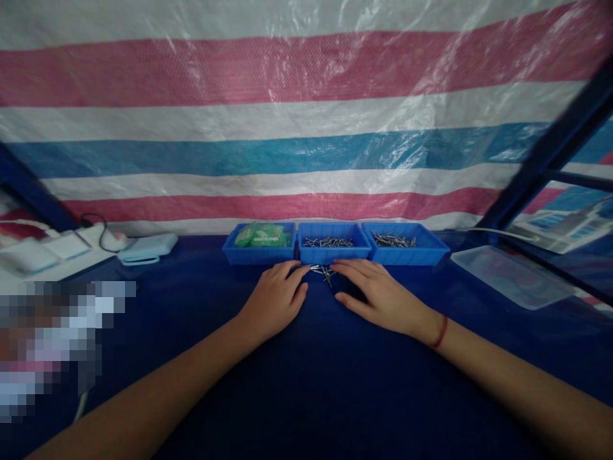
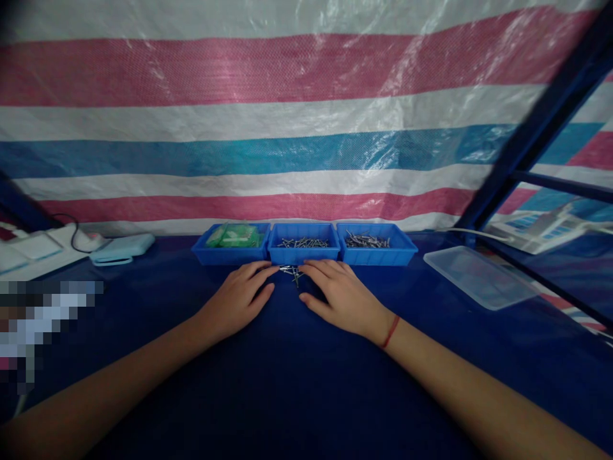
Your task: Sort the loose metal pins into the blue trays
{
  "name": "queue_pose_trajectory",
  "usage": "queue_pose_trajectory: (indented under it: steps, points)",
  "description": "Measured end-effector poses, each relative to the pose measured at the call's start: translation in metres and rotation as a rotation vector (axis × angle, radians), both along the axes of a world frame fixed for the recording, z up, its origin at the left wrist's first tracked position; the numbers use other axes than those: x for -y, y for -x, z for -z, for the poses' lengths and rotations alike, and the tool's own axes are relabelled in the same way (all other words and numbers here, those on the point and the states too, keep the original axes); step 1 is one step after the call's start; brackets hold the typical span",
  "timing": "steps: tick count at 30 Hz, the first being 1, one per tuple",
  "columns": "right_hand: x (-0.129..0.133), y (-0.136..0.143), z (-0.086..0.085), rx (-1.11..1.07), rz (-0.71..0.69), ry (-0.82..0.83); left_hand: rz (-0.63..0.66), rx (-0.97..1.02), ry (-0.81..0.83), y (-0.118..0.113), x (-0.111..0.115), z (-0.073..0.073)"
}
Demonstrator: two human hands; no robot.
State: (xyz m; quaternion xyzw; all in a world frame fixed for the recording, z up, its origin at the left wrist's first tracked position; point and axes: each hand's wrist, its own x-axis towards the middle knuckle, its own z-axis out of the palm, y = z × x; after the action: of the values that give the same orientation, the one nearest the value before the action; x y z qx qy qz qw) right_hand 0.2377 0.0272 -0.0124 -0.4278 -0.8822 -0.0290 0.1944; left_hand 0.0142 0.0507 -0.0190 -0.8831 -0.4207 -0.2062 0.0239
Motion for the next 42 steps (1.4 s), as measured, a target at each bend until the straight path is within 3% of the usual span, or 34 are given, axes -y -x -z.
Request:
queue_pose_trajectory:
  steps: [10,18,26,33,42]
  points:
    - [0.004,0.001,-0.004,-0.087,-0.097,0.043,0.096,0.046,0.055,-0.002,0.001,-0.003]
    - [0.008,0.002,-0.004,-0.12,-0.088,0.083,0.143,0.061,0.103,-0.004,0.006,-0.009]
    - [0.01,0.001,-0.006,-0.167,0.084,0.025,0.152,0.113,0.1,-0.007,0.013,-0.011]
    - [0.005,-0.001,-0.002,-0.157,0.07,0.071,0.284,0.089,0.083,-0.01,0.021,-0.012]
    - [0.009,0.0,-0.007,-0.159,0.064,0.015,0.227,0.148,0.092,-0.009,0.021,-0.012]
